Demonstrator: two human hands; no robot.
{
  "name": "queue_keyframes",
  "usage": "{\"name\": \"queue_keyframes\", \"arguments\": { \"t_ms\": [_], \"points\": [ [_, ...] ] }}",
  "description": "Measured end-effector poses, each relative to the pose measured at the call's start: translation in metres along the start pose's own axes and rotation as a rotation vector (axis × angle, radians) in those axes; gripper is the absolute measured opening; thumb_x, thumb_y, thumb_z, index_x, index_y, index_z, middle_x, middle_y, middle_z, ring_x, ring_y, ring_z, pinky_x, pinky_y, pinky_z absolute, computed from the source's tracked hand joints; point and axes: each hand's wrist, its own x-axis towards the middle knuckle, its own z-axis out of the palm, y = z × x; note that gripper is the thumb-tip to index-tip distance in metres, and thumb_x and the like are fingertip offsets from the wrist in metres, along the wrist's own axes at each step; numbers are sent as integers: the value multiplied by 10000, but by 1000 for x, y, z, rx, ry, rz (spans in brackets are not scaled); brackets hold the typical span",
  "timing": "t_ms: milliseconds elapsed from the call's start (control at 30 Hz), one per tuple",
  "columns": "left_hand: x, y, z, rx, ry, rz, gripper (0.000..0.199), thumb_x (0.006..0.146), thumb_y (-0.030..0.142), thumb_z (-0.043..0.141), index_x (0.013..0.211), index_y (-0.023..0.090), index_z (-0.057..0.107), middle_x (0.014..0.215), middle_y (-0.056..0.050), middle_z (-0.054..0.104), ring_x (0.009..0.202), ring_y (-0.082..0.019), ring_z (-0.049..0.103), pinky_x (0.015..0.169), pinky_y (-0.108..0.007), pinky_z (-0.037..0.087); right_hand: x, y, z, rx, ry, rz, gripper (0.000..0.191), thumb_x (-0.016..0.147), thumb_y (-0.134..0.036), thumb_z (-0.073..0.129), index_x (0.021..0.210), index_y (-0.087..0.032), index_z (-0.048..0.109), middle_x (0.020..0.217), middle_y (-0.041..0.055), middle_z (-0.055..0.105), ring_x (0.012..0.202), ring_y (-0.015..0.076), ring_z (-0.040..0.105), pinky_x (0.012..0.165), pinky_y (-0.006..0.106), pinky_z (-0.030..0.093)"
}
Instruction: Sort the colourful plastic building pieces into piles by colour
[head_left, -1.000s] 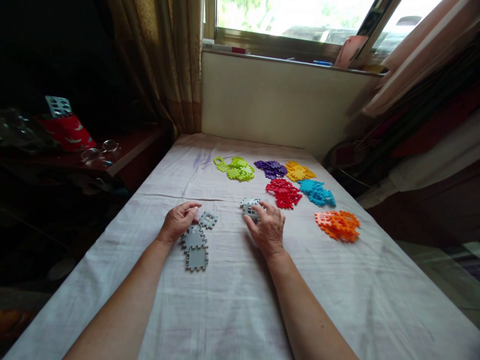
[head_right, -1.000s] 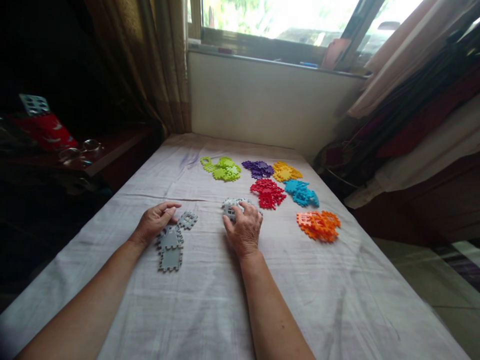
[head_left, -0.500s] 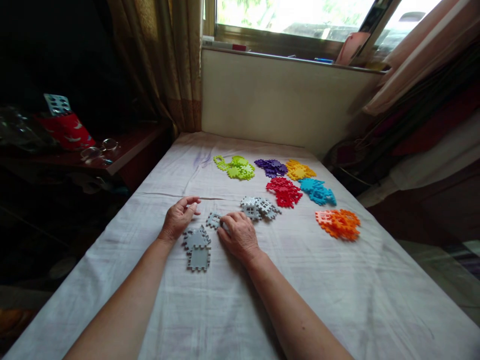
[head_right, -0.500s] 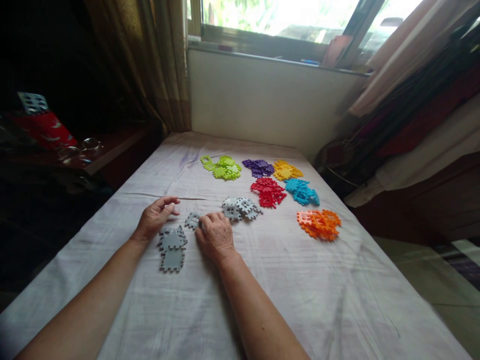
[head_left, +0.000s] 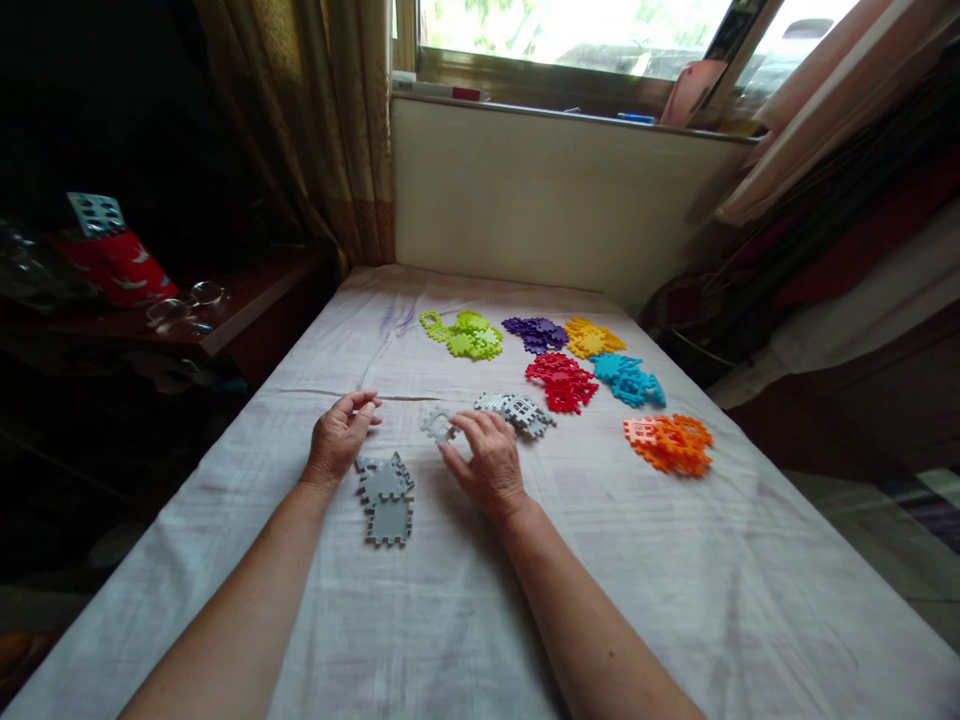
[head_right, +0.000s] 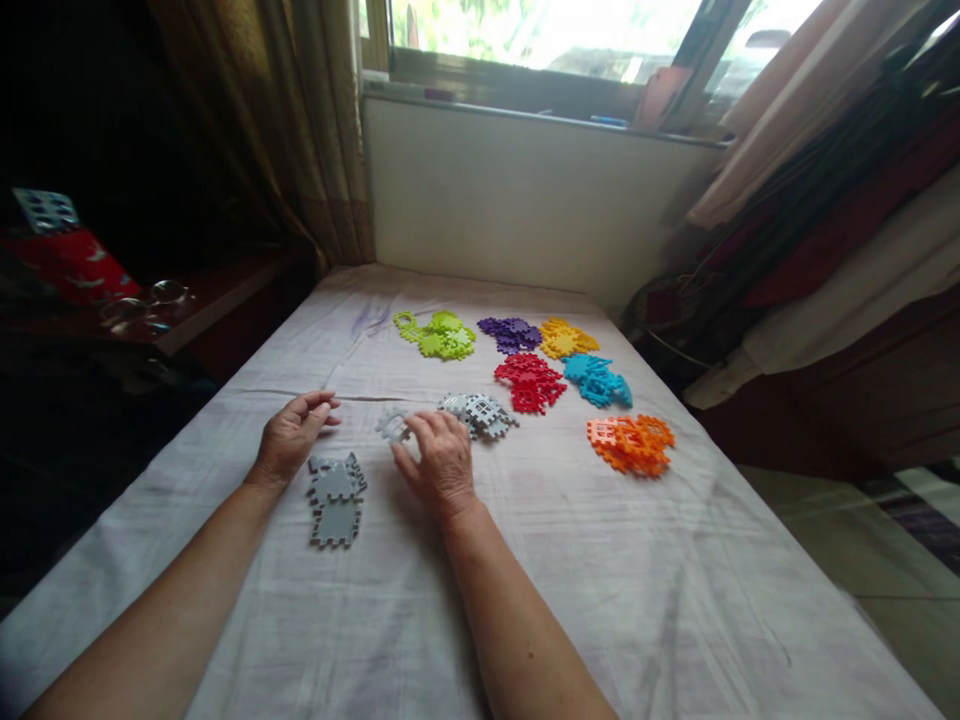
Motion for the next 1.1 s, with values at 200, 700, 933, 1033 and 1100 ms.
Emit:
{"name": "queue_keyframes", "arguments": {
  "t_ms": [200,700,933,1033,1100],
  "points": [
    [0,0,1,0,8,-13,494,738,557,641,1065,188,665,993,-73,753,746,-183,721,717,-354,605,-5,60,-16,-180,278,315,299,915,-437,563,1047,-201,692,1051,101,712,1008,258,575,893,371,401],
    [2,0,-1,-78,25,-45,537,721,575,655,1080,175,656,1009,-81,743,747,-173,721,664,-299,568,-10,-16,-8,123,-64,-131,212,895,-379,645,1032,-225,695,1059,55,732,1035,208,609,958,351,429],
    [2,-1,0,-89,35,-42,536,724,582,650,1076,179,656,997,-78,743,730,-166,714,659,-294,563,-24,-62,-1,117,-371,-316,748,696,-703,748,1257,-228,616,1320,104,621,1188,300,537,984,454,427],
    [2,-1,1,-88,36,-40,533,725,576,650,1080,178,659,997,-80,745,731,-168,717,659,-296,566,-23,-57,3,74,-366,-218,670,759,-599,753,1288,-220,596,1305,110,631,1176,295,542,979,447,431],
    [2,-1,1,-87,34,-41,527,726,569,650,1079,178,661,1000,-81,745,733,-168,718,659,-294,567,-21,-50,6,36,-303,-102,627,786,-536,750,1287,-192,599,1290,129,638,1161,300,549,984,444,432]
  ]
}}
